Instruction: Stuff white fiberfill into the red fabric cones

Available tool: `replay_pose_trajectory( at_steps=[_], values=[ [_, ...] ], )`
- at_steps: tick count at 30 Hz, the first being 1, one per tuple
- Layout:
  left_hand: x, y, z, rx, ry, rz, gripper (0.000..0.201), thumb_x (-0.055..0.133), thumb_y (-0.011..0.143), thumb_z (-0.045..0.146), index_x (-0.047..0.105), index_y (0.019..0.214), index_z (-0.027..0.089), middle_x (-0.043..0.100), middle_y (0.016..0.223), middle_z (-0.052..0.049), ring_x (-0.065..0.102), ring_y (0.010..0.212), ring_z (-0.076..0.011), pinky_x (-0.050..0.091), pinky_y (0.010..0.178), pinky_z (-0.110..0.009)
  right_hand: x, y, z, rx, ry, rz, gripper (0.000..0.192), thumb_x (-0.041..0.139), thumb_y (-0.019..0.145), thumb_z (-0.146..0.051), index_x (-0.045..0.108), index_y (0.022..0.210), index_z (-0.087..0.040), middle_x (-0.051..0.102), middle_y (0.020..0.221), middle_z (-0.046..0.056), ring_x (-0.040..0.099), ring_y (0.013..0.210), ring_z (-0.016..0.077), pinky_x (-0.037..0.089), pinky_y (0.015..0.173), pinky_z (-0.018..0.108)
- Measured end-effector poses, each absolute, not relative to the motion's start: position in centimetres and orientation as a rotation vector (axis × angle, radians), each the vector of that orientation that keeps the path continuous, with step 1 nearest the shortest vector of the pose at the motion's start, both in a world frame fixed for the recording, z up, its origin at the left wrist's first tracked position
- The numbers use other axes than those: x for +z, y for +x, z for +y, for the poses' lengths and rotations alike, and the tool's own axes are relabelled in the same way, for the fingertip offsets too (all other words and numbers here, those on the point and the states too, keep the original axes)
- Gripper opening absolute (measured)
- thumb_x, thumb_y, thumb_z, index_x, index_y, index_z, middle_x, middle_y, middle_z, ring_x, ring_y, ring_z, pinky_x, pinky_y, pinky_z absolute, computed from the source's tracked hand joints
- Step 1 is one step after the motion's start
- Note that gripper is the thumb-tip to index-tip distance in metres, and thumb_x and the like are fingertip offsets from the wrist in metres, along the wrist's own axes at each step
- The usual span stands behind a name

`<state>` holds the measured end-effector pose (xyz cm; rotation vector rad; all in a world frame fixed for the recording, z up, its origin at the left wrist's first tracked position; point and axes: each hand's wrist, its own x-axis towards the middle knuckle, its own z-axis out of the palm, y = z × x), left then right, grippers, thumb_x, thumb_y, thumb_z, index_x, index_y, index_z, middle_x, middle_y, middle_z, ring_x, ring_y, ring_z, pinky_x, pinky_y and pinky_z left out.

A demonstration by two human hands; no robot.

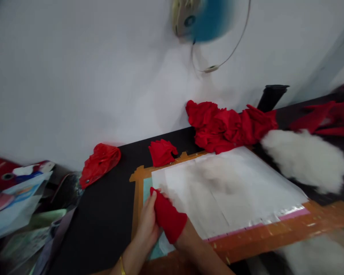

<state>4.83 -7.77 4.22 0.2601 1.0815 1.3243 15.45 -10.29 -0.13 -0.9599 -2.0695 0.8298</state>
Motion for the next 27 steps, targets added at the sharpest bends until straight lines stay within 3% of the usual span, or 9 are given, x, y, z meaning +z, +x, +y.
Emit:
replay_pose_trajectory(
  at_steps=[3, 6, 10, 13, 17, 19, 21, 24, 27],
  values=[
    [3.5, 1.8, -5.8, 1.374, 0.468, 1.353, 0.044, 0.072, 0.077, 0.036, 0.055, 0.115, 0.02, 0.066, 0.116, -0.01, 0.061, 0.114, -0.0244, 0.048, 0.096, -0.035, 1.4, 18.5, -10.5, 0.6, -0.962, -2.208, 0.031, 0.04, 0.092, -0.013, 0.068, 0.095, -0.023, 0.072, 0.084, 0.003, 0.066, 0.077, 0.0185, 0.055, 0.071, 0.029],
    [3.3, -0.5, -4.2, 1.462, 0.828, 1.563, 0.05, 0.069, 0.08, 0.032, 0.049, 0.126, 0.025, 0.048, 0.144, -0.008, 0.043, 0.135, -0.0228, 0.036, 0.11, -0.035, 2.9, 24.4, -9.4, 0.261, -1.068, -2.096, 0.028, 0.045, 0.093, -0.013, 0.063, 0.113, -0.022, 0.072, 0.102, 0.007, 0.065, 0.089, 0.0198, 0.052, 0.078, 0.031],
    [5.1, 2.1, -3.4, 1.17, 1.397, 1.459, 0.03, 0.054, 0.086, 0.027, 0.057, 0.115, 0.022, 0.062, 0.121, -0.008, 0.058, 0.112, -0.0212, 0.046, 0.097, -0.036, 2.5, 32.4, -5.7, -0.155, -1.609, -1.891, 0.044, 0.061, 0.085, -0.029, 0.056, 0.127, -0.019, 0.063, 0.124, 0.015, 0.056, 0.11, 0.0356, 0.047, 0.089, 0.052],
    [6.2, 7.3, -3.0, 0.797, 1.73, 1.177, 0.027, 0.051, 0.085, 0.022, 0.06, 0.11, 0.022, 0.065, 0.108, -0.006, 0.062, 0.085, -0.0172, 0.052, 0.075, -0.031, 0.8, 34.4, -3.9, -0.005, -1.8, -1.975, 0.033, 0.056, 0.082, -0.021, 0.064, 0.114, -0.017, 0.068, 0.109, 0.015, 0.063, 0.098, 0.0327, 0.052, 0.082, 0.046],
    [4.8, 13.2, -1.8, 0.624, 2.093, 0.907, 0.069, 0.068, 0.069, 0.016, 0.043, 0.134, 0.021, 0.047, 0.137, -0.012, 0.053, 0.115, -0.0237, 0.049, 0.094, -0.038, -0.2, 31.9, -4.6, 0.282, -1.742, -1.846, 0.028, 0.046, 0.086, -0.02, 0.064, 0.107, -0.018, 0.071, 0.101, 0.011, 0.068, 0.092, 0.026, 0.054, 0.082, 0.039],
    [3.6, 14.6, -1.2, 0.552, 2.203, 0.878, 0.062, 0.069, 0.069, 0.017, 0.047, 0.127, 0.016, 0.05, 0.131, -0.014, 0.05, 0.118, -0.0254, 0.046, 0.1, -0.039, 0.2, 30.7, -5.5, 0.512, -1.665, -1.74, 0.027, 0.047, 0.087, -0.026, 0.062, 0.109, -0.02, 0.073, 0.098, 0.008, 0.07, 0.085, 0.0234, 0.056, 0.078, 0.036],
    [2.8, 15.2, -0.7, 0.494, 2.258, 0.93, 0.036, 0.061, 0.075, 0.014, 0.056, 0.111, 0.015, 0.057, 0.115, -0.012, 0.054, 0.108, -0.0237, 0.047, 0.097, -0.038, 1.0, 30.8, -6.2, 0.663, -1.571, -1.677, 0.028, 0.047, 0.088, -0.027, 0.059, 0.112, -0.022, 0.073, 0.096, 0.006, 0.071, 0.083, 0.0215, 0.057, 0.076, 0.034],
    [2.5, 15.1, -0.4, 0.462, 2.304, 0.96, 0.025, 0.048, 0.078, 0.006, 0.06, 0.097, 0.016, 0.06, 0.105, -0.009, 0.055, 0.102, -0.0217, 0.046, 0.096, -0.037, 2.1, 32.5, -6.2, 0.445, -1.523, -1.756, 0.034, 0.047, 0.086, -0.02, 0.058, 0.117, -0.023, 0.067, 0.12, 0.01, 0.065, 0.104, 0.0242, 0.053, 0.089, 0.04],
    [2.6, 14.8, -0.2, 0.44, 2.346, 0.93, 0.025, 0.047, 0.078, 0.005, 0.061, 0.094, 0.018, 0.061, 0.105, -0.008, 0.054, 0.104, -0.0215, 0.044, 0.1, -0.036, 2.4, 33.9, -4.9, 0.258, -1.457, -2.1, 0.061, 0.052, 0.074, -0.008, 0.051, 0.132, -0.026, 0.036, 0.154, 0.009, 0.038, 0.137, 0.0296, 0.039, 0.106, 0.05]
  ],
)
